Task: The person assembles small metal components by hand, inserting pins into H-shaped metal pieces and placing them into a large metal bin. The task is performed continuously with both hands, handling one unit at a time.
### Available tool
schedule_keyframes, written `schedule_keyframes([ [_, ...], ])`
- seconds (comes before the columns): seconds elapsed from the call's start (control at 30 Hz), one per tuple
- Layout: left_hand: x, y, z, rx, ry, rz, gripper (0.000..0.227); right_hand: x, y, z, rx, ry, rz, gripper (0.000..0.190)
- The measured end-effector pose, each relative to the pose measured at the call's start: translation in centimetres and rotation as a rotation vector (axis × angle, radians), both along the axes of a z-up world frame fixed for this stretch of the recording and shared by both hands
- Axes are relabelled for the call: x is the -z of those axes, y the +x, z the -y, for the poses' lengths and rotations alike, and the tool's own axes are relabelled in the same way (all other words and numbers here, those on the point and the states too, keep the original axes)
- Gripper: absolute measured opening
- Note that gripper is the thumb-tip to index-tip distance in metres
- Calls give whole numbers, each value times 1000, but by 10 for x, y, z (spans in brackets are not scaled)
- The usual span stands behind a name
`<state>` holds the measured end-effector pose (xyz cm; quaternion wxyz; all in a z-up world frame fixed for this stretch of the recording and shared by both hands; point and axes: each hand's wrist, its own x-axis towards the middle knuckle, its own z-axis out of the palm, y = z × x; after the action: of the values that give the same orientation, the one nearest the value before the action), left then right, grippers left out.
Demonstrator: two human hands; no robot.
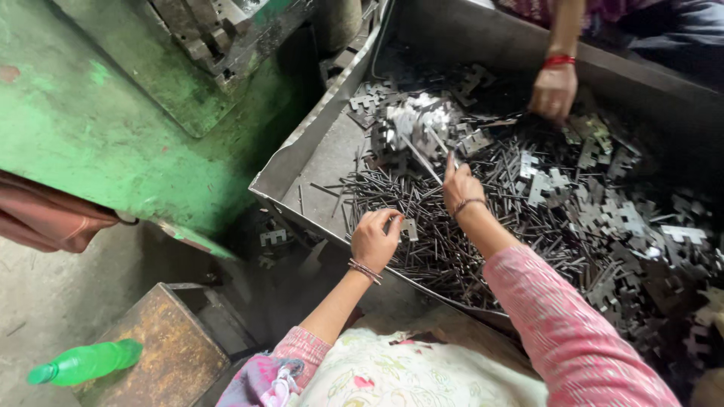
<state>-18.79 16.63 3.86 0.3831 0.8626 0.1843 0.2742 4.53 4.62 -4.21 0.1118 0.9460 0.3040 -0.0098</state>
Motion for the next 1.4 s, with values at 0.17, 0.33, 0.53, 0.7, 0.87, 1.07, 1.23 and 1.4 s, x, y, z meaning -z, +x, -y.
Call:
schedule_keyframes([
  [0.17,11,1,-1,-15,22,-16,11,-18,-63,79,-89,-12,34,70],
  [0.33,26,6,-6,-50,-23,-48,15,-60,-119,164,-103,-41,-64,78],
  [0.53,55,24,-23,-16,-539,-21,19,-117,-166,221,-54,-4,-166,80],
  [0.7,67,31,-40,-6,-1023,182,16,-160,-188,224,27,-19,-217,79],
  [0.87,62,26,-40,0,-1116,254,16,-173,-189,221,84,101,-130,75],
  [1.07,52,23,-44,-35,-1312,439,15,-128,-161,138,-3,224,-169,75],
  [1.23,54,21,-52,-79,-1423,552,17,-95,-152,47,-36,421,-394,77],
  [1.4,30,12,-42,-18,-1303,677,16,-104,-162,29,1,671,-468,69],
])
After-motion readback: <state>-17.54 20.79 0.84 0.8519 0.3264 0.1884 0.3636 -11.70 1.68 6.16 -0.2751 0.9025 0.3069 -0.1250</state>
